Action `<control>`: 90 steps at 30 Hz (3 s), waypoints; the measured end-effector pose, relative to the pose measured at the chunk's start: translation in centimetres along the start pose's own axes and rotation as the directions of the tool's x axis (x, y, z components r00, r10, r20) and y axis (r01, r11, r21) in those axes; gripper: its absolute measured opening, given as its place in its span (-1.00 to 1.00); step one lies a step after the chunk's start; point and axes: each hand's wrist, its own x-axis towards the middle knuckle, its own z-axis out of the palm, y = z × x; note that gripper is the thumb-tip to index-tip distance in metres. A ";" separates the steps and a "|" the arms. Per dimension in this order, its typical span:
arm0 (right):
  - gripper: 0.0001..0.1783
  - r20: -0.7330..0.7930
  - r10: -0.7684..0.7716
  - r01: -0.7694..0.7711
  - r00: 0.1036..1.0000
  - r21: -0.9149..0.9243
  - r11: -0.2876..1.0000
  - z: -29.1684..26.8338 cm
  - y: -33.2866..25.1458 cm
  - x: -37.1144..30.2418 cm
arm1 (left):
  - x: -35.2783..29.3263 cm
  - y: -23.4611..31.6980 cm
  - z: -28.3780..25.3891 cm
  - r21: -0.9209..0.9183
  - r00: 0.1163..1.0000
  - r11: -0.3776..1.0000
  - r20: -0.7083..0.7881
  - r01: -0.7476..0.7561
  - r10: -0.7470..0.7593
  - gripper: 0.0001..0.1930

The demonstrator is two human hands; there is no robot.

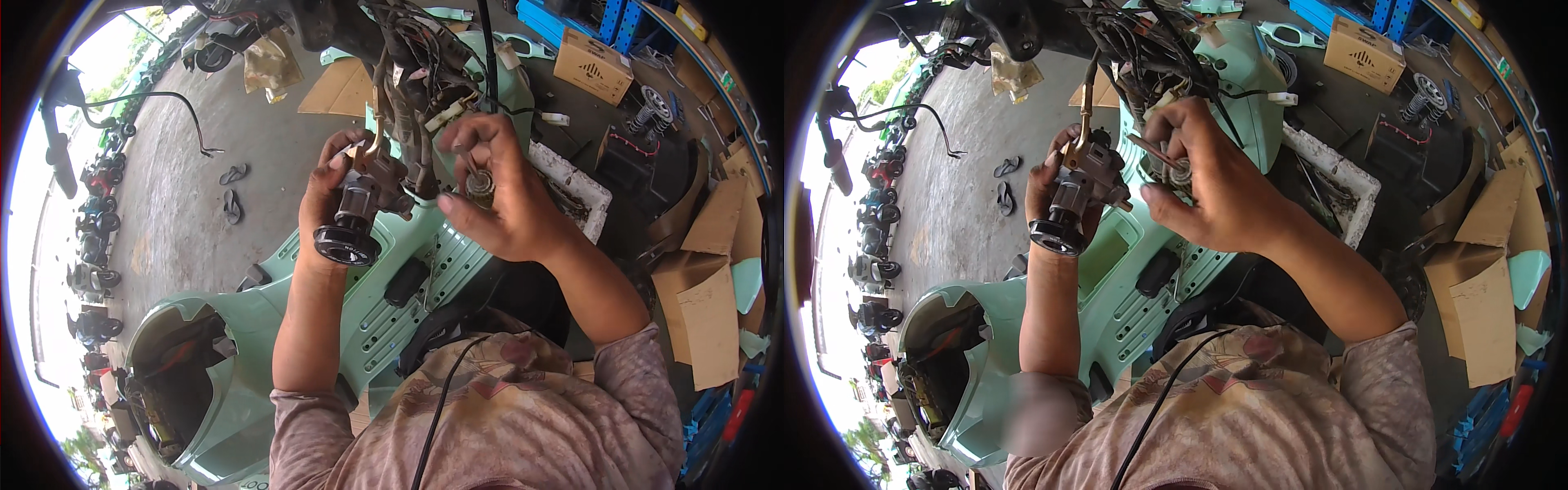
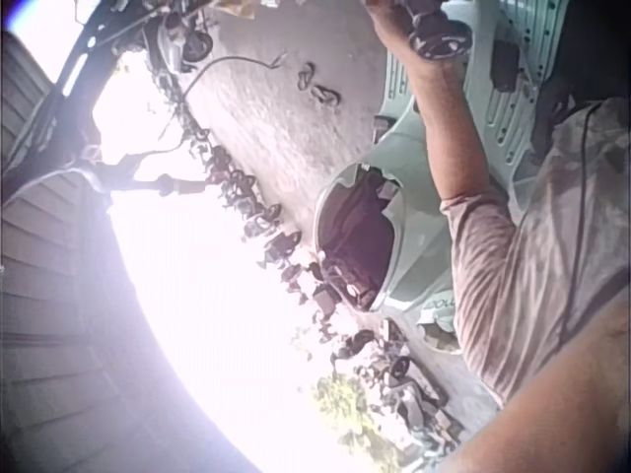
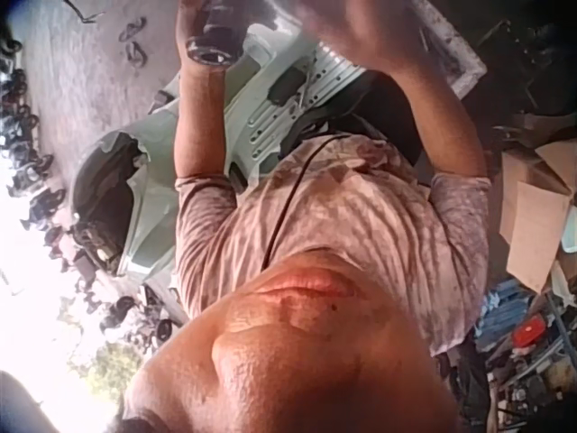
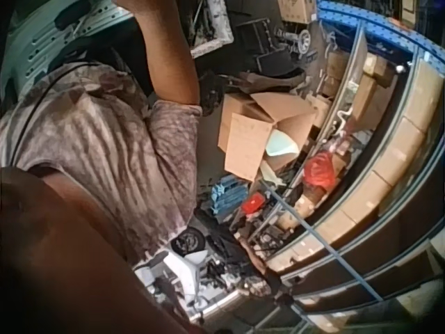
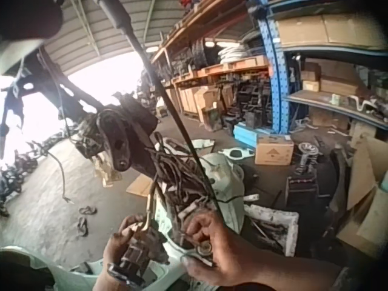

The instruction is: The person connects wires and uses a screwdriver to secure components while repairing an ignition assembly on a scooter.

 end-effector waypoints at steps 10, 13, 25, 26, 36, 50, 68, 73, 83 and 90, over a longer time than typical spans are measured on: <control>-0.45 0.157 0.690 -0.564 0.707 -0.464 0.683 3.6 8.4 -14.1 | 0.6 -0.9 0.4 -0.059 0.991 0.990 0.019 -0.128 0.130 -0.62; -0.44 0.202 0.635 -0.451 0.746 -0.547 0.705 6.2 8.1 -12.9 | 0.7 -1.7 -0.3 0.129 0.957 0.959 -0.116 -0.253 0.268 -0.62; -0.37 0.148 0.355 -0.121 0.923 -0.764 0.633 9.8 11.2 -13.7 | 1.1 -1.4 0.9 -0.324 0.986 0.942 0.109 -0.087 0.128 -0.71; -0.42 0.181 0.316 -0.087 0.931 -0.732 0.676 9.5 11.5 -14.0 | 1.0 -1.4 0.9 -0.362 0.991 0.930 0.090 -0.061 0.100 -0.71; -0.76 0.309 0.513 -0.103 0.801 -0.773 0.626 9.7 9.8 -15.8 | 0.6 -1.5 0.9 -0.320 0.996 0.944 -0.002 -0.082 0.086 -0.70; -0.79 0.205 0.458 -0.239 0.865 -0.634 0.735 11.2 10.1 -17.1 | 0.2 -1.4 0.1 -0.131 0.990 0.991 -0.140 -0.012 -0.006 -0.45; -0.81 -0.214 0.091 -0.101 0.973 -0.036 0.994 1.5 -1.5 1.0 | 0.3 -2.5 1.3 -0.118 0.982 0.983 -0.139 -0.142 0.125 -0.43; -0.82 -0.236 0.095 -0.108 0.967 -0.041 0.993 3.1 -1.1 1.7 | 0.4 -2.3 1.7 -0.010 0.968 0.972 -0.102 -0.233 0.231 -0.53; -0.84 -0.224 0.148 -0.142 0.963 0.045 0.989 3.1 -1.8 1.8 | -0.5 -2.4 3.6 0.446 0.866 0.829 -0.198 -0.337 0.459 -0.62; -0.82 -0.175 0.348 -0.270 0.921 0.358 0.894 2.6 -0.8 1.4 | -0.5 -3.1 4.1 0.510 0.874 0.815 -0.219 -0.276 0.433 -0.60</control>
